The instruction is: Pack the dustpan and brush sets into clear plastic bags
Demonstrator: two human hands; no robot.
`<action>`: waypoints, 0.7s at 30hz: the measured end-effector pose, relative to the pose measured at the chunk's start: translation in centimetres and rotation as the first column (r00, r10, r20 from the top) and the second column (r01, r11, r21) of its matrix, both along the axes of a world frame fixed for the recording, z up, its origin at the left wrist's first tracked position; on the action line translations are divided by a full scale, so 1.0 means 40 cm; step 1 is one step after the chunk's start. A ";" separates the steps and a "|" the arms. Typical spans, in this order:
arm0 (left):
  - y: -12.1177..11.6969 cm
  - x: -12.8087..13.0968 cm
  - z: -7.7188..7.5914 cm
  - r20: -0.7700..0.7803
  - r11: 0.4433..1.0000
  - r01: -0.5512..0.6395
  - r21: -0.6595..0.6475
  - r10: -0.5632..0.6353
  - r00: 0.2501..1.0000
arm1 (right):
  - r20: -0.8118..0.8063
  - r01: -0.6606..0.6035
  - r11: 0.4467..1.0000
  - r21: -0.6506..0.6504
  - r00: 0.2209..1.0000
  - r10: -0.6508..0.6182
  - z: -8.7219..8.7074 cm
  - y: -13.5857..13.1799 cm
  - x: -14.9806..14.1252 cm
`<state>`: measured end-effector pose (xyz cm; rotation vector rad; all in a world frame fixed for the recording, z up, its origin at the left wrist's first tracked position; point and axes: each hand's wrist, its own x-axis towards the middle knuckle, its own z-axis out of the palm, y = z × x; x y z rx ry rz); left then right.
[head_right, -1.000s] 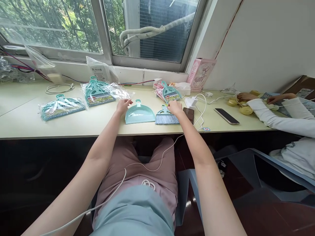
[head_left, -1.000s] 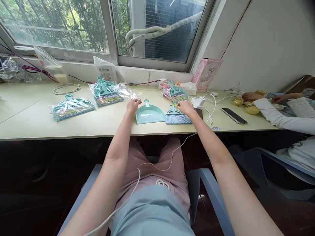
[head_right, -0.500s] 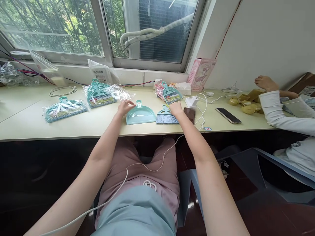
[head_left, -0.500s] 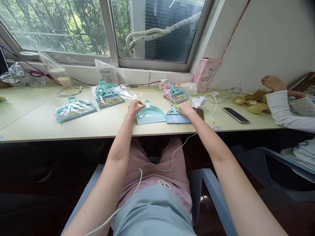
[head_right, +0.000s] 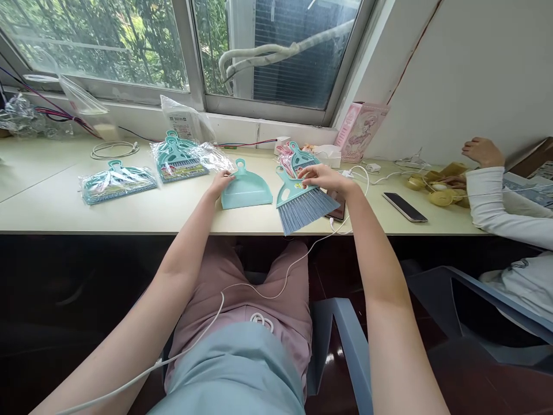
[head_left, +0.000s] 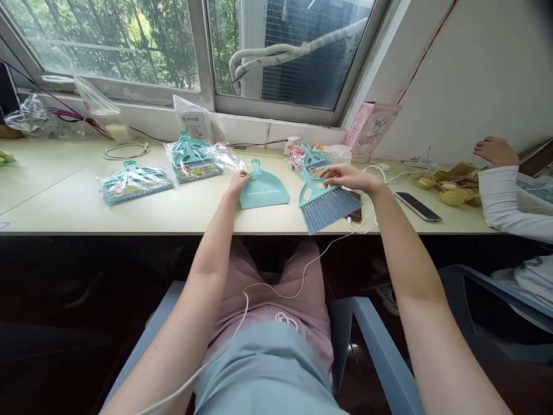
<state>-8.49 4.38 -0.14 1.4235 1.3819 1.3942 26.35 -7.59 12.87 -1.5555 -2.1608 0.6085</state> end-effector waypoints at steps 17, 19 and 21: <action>-0.062 0.012 0.031 0.201 0.906 0.417 0.075 -0.424 0.883 | -0.109 0.302 0.798 0.521 0.951 -0.289 -0.252 0.153 -0.400; -0.059 0.014 0.029 0.214 0.912 0.402 0.077 -0.409 0.887 | -0.120 0.290 0.758 0.584 0.955 -0.272 -0.252 0.163 -0.382; -0.056 0.016 0.029 0.241 0.917 0.391 0.083 -0.399 0.885 | -0.219 0.320 0.787 0.527 0.946 -0.238 -0.253 0.185 -0.360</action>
